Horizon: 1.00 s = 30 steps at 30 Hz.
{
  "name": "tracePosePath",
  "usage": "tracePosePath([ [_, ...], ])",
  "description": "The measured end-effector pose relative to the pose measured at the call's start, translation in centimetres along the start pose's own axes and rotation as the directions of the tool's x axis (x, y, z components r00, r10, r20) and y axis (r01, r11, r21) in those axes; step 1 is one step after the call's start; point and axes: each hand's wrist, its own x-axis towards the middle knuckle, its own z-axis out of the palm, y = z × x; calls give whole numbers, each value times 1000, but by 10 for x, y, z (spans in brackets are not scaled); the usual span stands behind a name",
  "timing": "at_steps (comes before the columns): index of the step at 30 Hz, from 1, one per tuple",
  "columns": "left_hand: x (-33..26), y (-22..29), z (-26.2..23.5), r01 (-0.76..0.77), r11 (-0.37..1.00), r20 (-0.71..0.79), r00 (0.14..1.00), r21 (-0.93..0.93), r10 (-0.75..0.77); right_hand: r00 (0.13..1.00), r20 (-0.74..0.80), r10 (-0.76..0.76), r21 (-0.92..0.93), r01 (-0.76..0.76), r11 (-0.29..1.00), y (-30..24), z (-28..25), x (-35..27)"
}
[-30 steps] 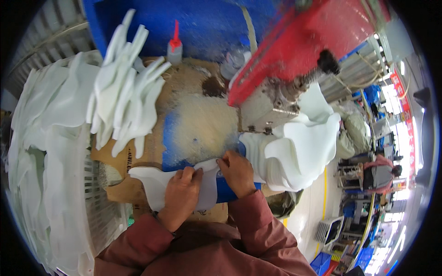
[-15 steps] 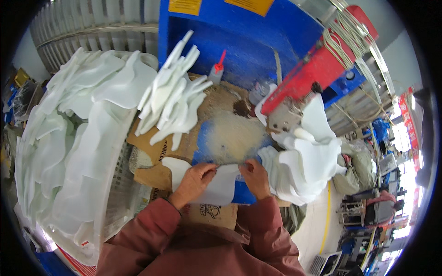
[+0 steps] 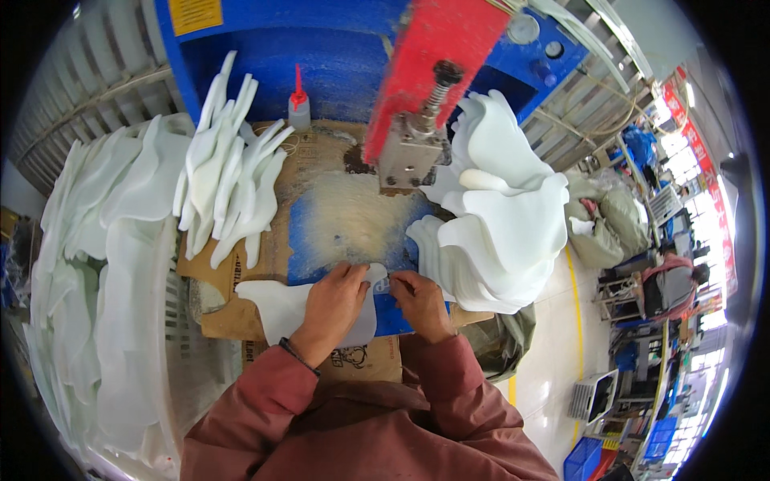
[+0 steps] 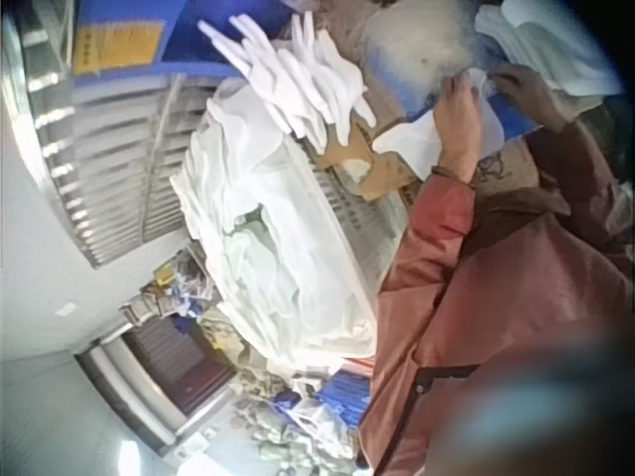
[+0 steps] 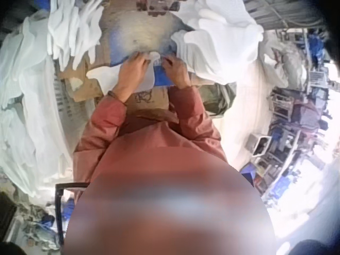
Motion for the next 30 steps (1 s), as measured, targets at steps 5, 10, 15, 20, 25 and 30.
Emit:
tracePosePath([
  [5, 19, -2, 12, 25, 989, 79, 996, 147, -38, 1000, -4, 7, 84, -6, 996, -4, -3, -8],
  [10, 16, -8, 19, -55, 977, 41, 998, 204, 47, 994, -10, -112, 109, 112, 988, -5, 5, -17],
  [15, 15, -12, 27, -5, 990, -12, 1000, 142, 7, 976, 30, -217, 92, 213, 973, -4, 13, -21],
  [20, 13, -14, 30, -3, 997, -62, 998, 82, 9, 980, 59, -189, 105, 182, 978, -1, 14, -21],
  [25, 16, -12, 30, 11, 995, -54, 999, 96, -6, 983, 19, -184, 145, 180, 973, 3, 15, -18],
  [30, 21, -7, 29, 41, 990, -14, 999, 137, -39, 983, 10, -183, 172, 179, 969, 6, 16, -15],
])
